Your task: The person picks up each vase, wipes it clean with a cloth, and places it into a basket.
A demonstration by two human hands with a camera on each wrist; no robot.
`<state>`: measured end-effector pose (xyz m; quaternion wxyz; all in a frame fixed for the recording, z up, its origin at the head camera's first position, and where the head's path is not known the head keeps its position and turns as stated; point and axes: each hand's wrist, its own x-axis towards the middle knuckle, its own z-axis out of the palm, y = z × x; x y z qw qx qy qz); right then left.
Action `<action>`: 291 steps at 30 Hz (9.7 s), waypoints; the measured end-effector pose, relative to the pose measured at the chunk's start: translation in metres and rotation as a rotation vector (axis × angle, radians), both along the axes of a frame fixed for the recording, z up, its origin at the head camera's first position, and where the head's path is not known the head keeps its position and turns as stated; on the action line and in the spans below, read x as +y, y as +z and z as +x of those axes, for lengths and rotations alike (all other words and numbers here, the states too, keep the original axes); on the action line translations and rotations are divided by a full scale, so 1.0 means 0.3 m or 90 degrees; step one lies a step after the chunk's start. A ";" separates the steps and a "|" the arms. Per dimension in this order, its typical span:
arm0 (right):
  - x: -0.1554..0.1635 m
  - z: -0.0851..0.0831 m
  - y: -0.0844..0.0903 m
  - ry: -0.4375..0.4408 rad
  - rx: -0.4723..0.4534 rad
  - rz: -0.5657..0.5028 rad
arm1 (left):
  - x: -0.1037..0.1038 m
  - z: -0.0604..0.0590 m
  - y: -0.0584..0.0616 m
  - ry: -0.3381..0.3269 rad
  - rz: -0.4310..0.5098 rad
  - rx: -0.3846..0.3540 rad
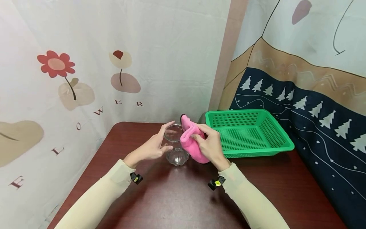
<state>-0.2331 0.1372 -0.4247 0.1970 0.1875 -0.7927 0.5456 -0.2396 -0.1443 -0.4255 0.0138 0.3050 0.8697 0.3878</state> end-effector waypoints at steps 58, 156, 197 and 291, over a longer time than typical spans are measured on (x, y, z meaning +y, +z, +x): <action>0.081 0.223 -0.241 0.289 0.017 0.528 | 0.001 -0.008 -0.002 -0.013 -0.001 -0.001; 0.931 -0.044 -0.106 -0.253 -0.266 0.530 | 0.039 0.019 -0.069 0.036 0.087 -0.041; 0.919 -0.041 -0.126 -0.277 -0.265 0.523 | 0.061 -0.028 -0.128 0.110 0.030 -0.009; 0.934 -0.040 -0.136 -0.282 -0.250 0.515 | 0.899 -0.259 0.196 0.152 -0.366 0.094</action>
